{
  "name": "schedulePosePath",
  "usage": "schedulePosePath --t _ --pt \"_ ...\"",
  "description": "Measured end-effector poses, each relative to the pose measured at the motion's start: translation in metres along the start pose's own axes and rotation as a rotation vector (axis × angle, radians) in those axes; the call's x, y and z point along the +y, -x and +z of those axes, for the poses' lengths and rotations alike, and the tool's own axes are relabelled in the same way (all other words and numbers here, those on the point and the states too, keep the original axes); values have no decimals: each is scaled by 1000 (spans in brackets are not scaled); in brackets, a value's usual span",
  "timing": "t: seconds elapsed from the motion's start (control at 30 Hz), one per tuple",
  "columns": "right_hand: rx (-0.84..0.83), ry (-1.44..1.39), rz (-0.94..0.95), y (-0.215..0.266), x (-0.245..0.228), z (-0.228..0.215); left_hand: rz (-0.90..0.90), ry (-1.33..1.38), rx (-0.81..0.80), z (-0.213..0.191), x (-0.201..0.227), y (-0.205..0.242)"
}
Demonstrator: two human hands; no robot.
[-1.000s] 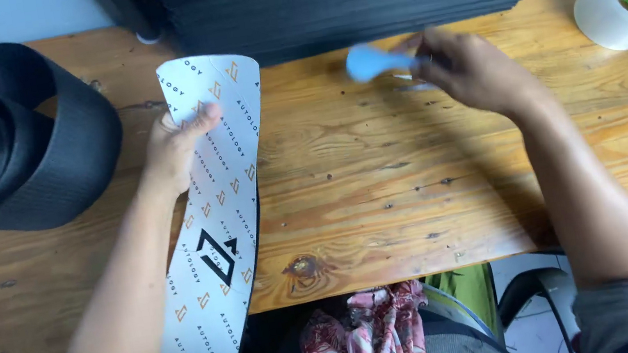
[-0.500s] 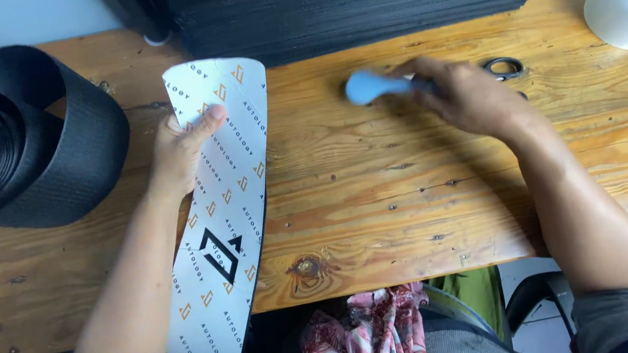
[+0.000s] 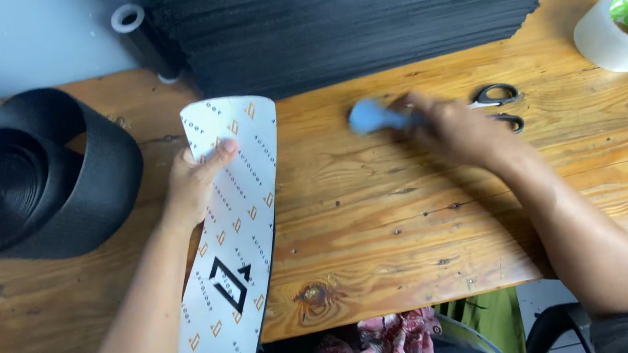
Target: The person cleans a wooden table with a brush, then unfolds a piece of black fabric with a white backing. They align the fabric on the table and use scissors to cut a strip from a larger roll of the same material.
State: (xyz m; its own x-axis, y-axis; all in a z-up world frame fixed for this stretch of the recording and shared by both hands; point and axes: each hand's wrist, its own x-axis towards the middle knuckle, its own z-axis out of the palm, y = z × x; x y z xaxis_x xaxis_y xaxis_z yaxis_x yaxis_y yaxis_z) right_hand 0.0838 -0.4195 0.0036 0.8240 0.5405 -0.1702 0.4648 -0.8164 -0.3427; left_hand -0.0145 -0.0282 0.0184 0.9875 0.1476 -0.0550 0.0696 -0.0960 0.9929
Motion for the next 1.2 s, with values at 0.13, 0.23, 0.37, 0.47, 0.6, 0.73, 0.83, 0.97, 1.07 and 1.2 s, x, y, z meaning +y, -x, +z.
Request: schedulePosePath --t 0.13,0.23,0.37,0.47,0.6,0.73,0.83,0.97,1.07,1.2 --pt "-361 -429 -136 41 -109 -55 -52 -40 -66 -4 -13 -12" --pt "-402 -288 -74 38 -119 -61 10 -23 -44 -4 -28 -12" --pt "-213 -189 -249 34 -58 -62 -6 -20 -39 -3 -18 -6" --pt "-30 10 -40 35 16 -51 -52 59 -36 -10 -40 -12" --pt "-40 121 241 29 47 -54 -72 165 -5 -14 -58 -23" --pt "-52 51 289 26 33 -56 -107 195 -6 -11 -52 -22" --pt "-69 88 177 23 43 -47 -106 149 -7 -11 -49 -20" --pt "75 193 -75 18 51 -39 -87 146 -30 -9 -44 -18" --pt "163 116 -169 20 32 -42 -89 136 -34 -8 -44 -17" --pt "227 114 -245 13 21 -34 -78 -12 -89 -12 -31 -13"
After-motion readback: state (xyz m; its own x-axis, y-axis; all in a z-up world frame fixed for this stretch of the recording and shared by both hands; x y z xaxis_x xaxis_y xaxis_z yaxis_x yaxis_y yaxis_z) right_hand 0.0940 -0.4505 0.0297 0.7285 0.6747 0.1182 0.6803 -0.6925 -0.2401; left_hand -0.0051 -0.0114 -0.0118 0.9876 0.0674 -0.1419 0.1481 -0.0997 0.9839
